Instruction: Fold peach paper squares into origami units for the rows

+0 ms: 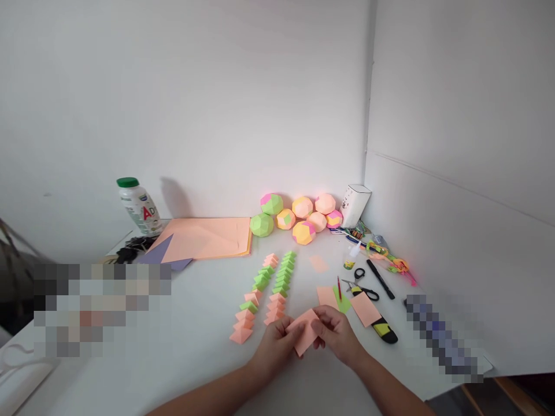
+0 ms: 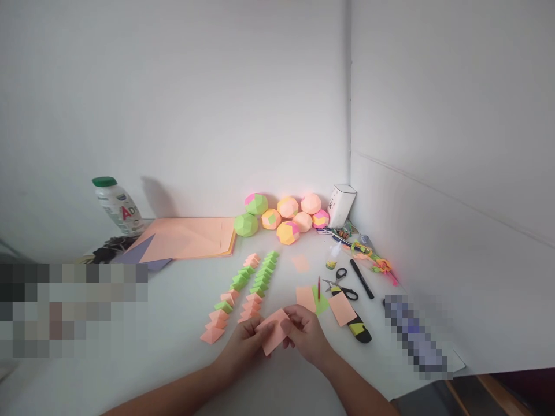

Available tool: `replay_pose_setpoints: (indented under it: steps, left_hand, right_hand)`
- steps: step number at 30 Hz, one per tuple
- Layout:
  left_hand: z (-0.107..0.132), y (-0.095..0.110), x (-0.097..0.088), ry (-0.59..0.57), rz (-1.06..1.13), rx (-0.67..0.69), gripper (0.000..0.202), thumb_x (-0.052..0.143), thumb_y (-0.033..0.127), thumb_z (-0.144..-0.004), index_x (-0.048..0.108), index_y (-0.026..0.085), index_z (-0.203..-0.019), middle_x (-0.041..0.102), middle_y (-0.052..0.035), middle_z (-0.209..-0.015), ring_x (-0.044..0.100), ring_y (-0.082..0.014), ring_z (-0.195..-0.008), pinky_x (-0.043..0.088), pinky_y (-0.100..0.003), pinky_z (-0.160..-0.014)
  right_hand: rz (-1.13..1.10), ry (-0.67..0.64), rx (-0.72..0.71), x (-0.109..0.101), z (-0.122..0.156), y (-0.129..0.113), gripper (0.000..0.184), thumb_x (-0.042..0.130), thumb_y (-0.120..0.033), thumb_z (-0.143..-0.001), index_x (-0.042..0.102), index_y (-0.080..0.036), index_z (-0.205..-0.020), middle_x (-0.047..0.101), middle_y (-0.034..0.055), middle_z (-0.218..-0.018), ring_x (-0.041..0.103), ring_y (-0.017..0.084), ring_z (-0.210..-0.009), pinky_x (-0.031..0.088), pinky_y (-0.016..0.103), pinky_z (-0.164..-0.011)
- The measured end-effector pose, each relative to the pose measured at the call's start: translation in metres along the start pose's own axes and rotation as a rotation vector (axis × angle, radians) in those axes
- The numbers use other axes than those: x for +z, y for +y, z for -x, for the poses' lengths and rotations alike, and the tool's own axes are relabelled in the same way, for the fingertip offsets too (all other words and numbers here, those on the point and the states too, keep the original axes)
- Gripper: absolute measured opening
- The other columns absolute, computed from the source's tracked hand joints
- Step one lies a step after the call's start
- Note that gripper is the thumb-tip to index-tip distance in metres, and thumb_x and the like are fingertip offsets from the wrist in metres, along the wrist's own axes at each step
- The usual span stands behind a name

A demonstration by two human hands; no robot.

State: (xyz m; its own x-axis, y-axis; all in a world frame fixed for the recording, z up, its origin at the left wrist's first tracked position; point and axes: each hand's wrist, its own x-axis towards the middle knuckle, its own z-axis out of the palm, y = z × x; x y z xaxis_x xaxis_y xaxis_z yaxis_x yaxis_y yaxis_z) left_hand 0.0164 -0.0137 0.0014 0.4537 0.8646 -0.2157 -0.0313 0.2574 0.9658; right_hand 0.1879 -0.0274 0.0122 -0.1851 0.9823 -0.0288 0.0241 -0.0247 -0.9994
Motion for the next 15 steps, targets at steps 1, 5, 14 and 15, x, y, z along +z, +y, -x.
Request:
replay_pose_setpoints:
  steps: [1,5,14,15]
  left_hand:
    - [0.000,0.001,0.000,-0.007,0.025,0.001,0.045,0.053,0.058,-0.079,0.050,0.017,-0.061,0.058,0.0014,-0.053,0.051,-0.0130,-0.051,0.037,-0.024,-0.053]
    - [0.003,0.010,-0.001,-0.107,0.086,0.055,0.042,0.060,0.056,-0.076,0.060,0.014,-0.073,0.066,-0.0024,-0.065,0.061,-0.0162,-0.061,0.044,-0.026,-0.062]
    - [-0.004,0.004,-0.007,-0.068,0.200,-0.010,0.040,0.059,0.055,-0.078,0.049,0.016,-0.072,0.062,0.0010,-0.051,0.052,-0.0091,-0.037,0.040,-0.020,-0.042]
    - [-0.005,0.002,-0.008,-0.076,0.205,-0.012,0.040,0.058,0.054,-0.078,0.047,0.016,-0.071,0.061,0.0016,-0.049,0.049,-0.0082,-0.035,0.038,-0.019,-0.039]
  right_hand:
    - [0.003,0.000,0.000,0.000,0.000,0.000,0.034,0.061,-0.046,-0.081,0.061,-0.013,-0.091,0.056,-0.0028,-0.057,0.051,0.009,-0.045,0.039,0.022,-0.045]
    - [-0.002,0.091,-0.003,-0.002,0.002,0.000,0.032,0.059,-0.044,-0.083,0.059,-0.013,-0.091,0.056,-0.0024,-0.056,0.053,0.010,-0.045,0.038,0.022,-0.045]
    - [0.004,-0.035,0.019,-0.003,0.006,-0.009,0.026,0.052,-0.032,-0.085,0.057,-0.012,-0.102,0.057,-0.0010,-0.059,0.056,0.013,-0.054,0.038,0.022,-0.047]
    - [-0.002,-0.045,0.015,-0.003,0.007,-0.009,0.027,0.053,-0.029,-0.084,0.056,-0.013,-0.106,0.057,-0.0005,-0.062,0.056,0.013,-0.056,0.038,0.022,-0.048]
